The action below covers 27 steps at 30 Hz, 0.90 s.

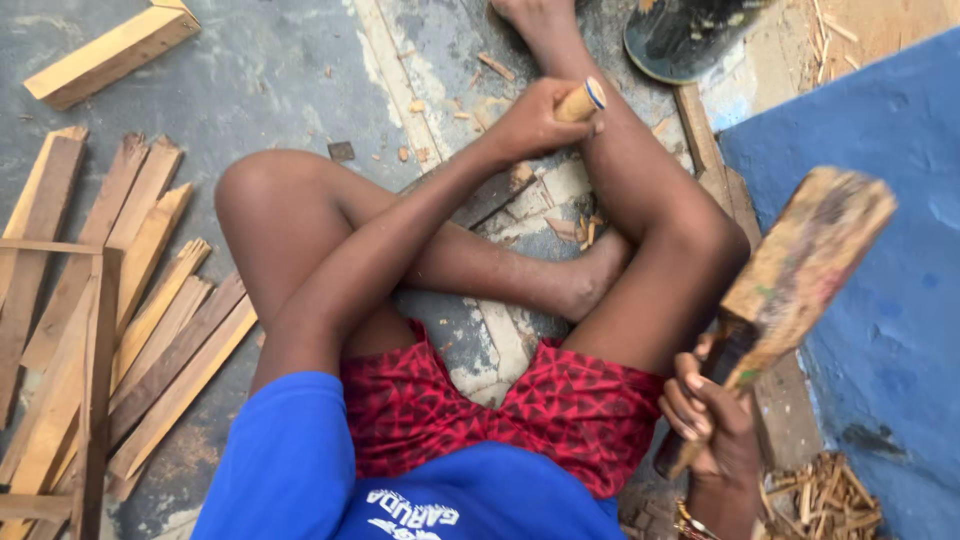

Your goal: The person sits cross-legged on the floor and uses a wooden mallet to strike a cylindrical wooden tool held against a larger piece of wood. The person repeatedly hammers the tool to shape the wood, with wood shavings accumulating on the floor.

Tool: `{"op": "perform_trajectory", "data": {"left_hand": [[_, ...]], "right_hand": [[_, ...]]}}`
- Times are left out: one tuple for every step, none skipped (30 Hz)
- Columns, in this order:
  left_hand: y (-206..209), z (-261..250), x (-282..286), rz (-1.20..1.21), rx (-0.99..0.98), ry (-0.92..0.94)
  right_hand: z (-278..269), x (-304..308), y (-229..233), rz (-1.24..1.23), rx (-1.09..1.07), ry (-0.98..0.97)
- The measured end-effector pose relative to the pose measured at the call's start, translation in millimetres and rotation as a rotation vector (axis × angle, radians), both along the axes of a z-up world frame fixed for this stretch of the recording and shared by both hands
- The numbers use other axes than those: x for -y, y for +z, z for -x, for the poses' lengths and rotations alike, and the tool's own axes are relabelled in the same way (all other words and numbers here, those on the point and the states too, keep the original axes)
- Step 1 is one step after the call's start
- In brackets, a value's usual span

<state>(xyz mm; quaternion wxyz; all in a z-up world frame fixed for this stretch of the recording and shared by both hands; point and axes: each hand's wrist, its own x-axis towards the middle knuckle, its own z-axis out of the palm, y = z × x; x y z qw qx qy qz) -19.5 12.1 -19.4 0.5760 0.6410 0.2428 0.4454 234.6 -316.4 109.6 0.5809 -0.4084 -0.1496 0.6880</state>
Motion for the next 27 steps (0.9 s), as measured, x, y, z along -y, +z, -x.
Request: {"op": "perform_trajectory", "data": {"left_hand": [[7.1, 5.6, 3.2, 0.066, -0.023, -0.011], [14.3, 7.7, 3.7, 0.13, -0.042, -0.029], [20.2, 6.7, 5.8, 0.194, -0.063, -0.048], [26.3, 3.0, 7.1, 0.172, -0.056, -0.052], [30.7, -0.8, 10.1, 0.149, -0.05, -0.056], [33.1, -1.9, 13.0, 0.133, -0.044, -0.049], [35.4, -4.6, 12.0, 0.137, -0.058, -0.054], [35.9, -7.7, 12.3, 0.149, -0.078, -0.064], [35.2, -10.5, 12.6, 0.161, -0.098, -0.074], [34.4, -16.1, 11.7, 0.077, -0.084, -0.048], [33.4, -21.3, 11.1, -0.008, -0.068, -0.022], [33.4, -25.1, 9.1, -0.093, -0.051, 0.007], [34.4, -27.3, 6.5, -0.099, -0.053, 0.015], [35.0, -25.1, 7.1, -0.099, -0.061, 0.028], [36.8, -22.2, 8.0, -0.099, -0.069, 0.04], [39.2, -17.8, 10.4, -0.108, -0.074, 0.08], [41.8, -11.9, 13.4, -0.117, -0.08, 0.12], [45.9, -8.7, 12.6, -0.132, -0.08, 0.151], [49.4, -4.0, 11.3, -0.164, -0.04, 0.157], [49.7, 1.1, 16.0, -0.183, 0.002, 0.168], [49.8, 2.4, 19.1, -0.201, 0.043, 0.18], [48.6, 5.2, 23.3, -0.183, 0.043, 0.201], [48.1, 7.4, 23.9, -0.165, 0.042, 0.222], [50.5, 10.6, 16.5, -0.168, 0.038, 0.235], [52.5, 13.5, 10.9, -0.053, 0.052, 0.301], [54.0, 11.8, 5.2, 0.062, 0.072, 0.357], [55.2, 9.8, -0.1, 0.179, 0.091, 0.413]], "right_hand": [[0.0, 10.9, -11.3, 0.005, 0.01, -0.024], [2.8, 19.7, -25.1, 0.056, 0.098, -0.059], [8.1, 25.9, -39.6, 0.109, 0.185, -0.094], [9.0, 28.1, -48.5, 0.152, 0.273, -0.125], [12.6, 34.0, -53.5, 0.133, 0.324, -0.189], [21.0, 39.0, -59.0, 0.117, 0.375, -0.241], [27.4, 41.1, -61.8, 0.101, 0.426, -0.293], [31.7, 41.7, -62.6, 0.085, 0.419, -0.33], [34.8, 38.9, -63.7, 0.069, 0.412, -0.367], [35.8, 36.1, -63.8, 0.046, 0.409, -0.41], [37.1, 35.5, -63.6, 0.055, 0.423, -0.412], [37.0, 33.6, -63.4, 0.063, 0.439, -0.41], [36.1, 31.6, -63.6, 0.07, 0.454, -0.408], [34.2, 31.9, -63.2, 0.083, 0.437, -0.383], [31.0, 32.3, -62.2, 0.095, 0.42, -0.357], [29.5, 32.4, -62.4, 0.108, 0.403, -0.332], [28.7, 32.3, -62.5, 0.118, 0.407, -0.327], [27.6, 31.6, -61.5, 0.124, 0.413, -0.332], [27.5, 29.1, -62.0, 0.129, 0.419, -0.337], [26.1, 28.4, -62.0, 0.14, 0.413, -0.339], [24.6, 26.9, -63.3, 0.15, 0.407, -0.342], [23.4, 29.5, -63.2, 0.172, 0.397, -0.326], [20.5, 33.6, -60.9, 0.181, 0.379, -0.318], [19.7, 31.4, -62.4, 0.174, 0.35, -0.32], [19.5, 29.7, -63.6, 0.166, 0.322, -0.323], [19.0, 29.6, -64.1, 0.165, 0.312, -0.319], [17.8, 29.0, -64.4, 0.164, 0.302, -0.315]]}}
